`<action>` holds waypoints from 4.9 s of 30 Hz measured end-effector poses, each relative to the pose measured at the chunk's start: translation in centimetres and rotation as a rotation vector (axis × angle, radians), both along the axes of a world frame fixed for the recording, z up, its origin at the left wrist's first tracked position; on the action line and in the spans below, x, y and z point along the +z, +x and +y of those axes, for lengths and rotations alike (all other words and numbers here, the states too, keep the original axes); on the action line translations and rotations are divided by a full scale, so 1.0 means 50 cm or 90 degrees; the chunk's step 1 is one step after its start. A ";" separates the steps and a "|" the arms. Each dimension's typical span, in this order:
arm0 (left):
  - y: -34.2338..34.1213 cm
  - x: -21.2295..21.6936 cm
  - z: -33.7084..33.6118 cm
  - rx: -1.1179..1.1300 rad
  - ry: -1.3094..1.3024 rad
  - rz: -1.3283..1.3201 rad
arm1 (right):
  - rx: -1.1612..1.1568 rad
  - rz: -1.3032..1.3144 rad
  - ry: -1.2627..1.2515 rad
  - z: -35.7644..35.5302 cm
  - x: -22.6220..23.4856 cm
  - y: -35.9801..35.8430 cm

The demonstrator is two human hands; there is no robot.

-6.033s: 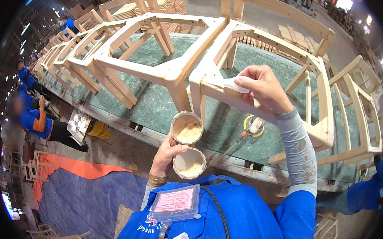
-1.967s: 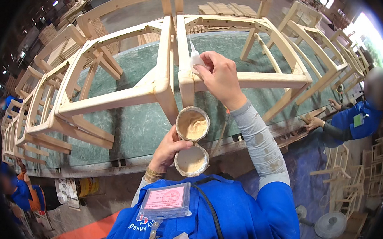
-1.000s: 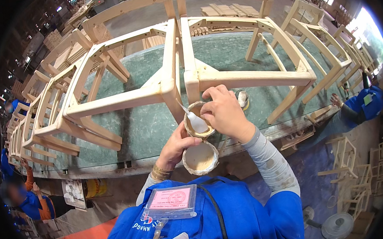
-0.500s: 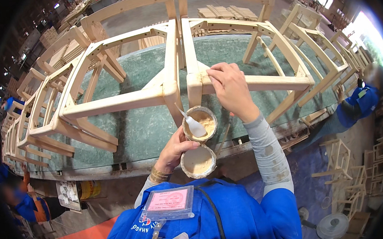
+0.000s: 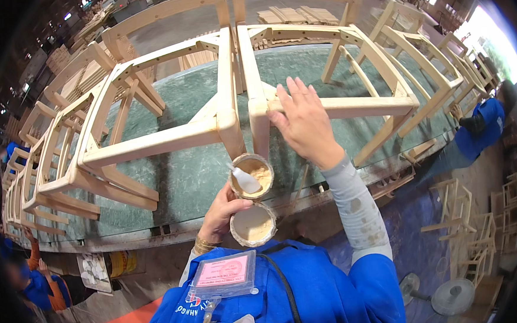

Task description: The person sands wooden chair frames with a handheld orbital sander, then applies a filler paste to joints using a small spatula. They rotate the frames to access different sides and continue sanding and filling in a workshop setting.

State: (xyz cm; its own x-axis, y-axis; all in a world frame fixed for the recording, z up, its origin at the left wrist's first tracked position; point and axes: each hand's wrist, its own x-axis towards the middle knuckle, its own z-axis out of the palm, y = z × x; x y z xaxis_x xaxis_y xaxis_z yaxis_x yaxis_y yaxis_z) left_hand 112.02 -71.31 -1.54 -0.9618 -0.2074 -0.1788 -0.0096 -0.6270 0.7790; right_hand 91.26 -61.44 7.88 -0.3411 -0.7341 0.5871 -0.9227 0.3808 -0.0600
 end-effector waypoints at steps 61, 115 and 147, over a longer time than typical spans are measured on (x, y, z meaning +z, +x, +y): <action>-0.092 -0.003 0.247 0.300 -0.118 -0.002 | 0.331 -0.468 0.008 0.097 0.058 -0.190; 0.168 -0.150 0.132 0.468 -0.037 -0.157 | -0.403 -0.455 0.157 0.061 -0.535 -0.318; 0.507 -0.338 0.190 1.001 0.130 -0.023 | 0.318 -0.214 0.321 0.052 0.220 -0.184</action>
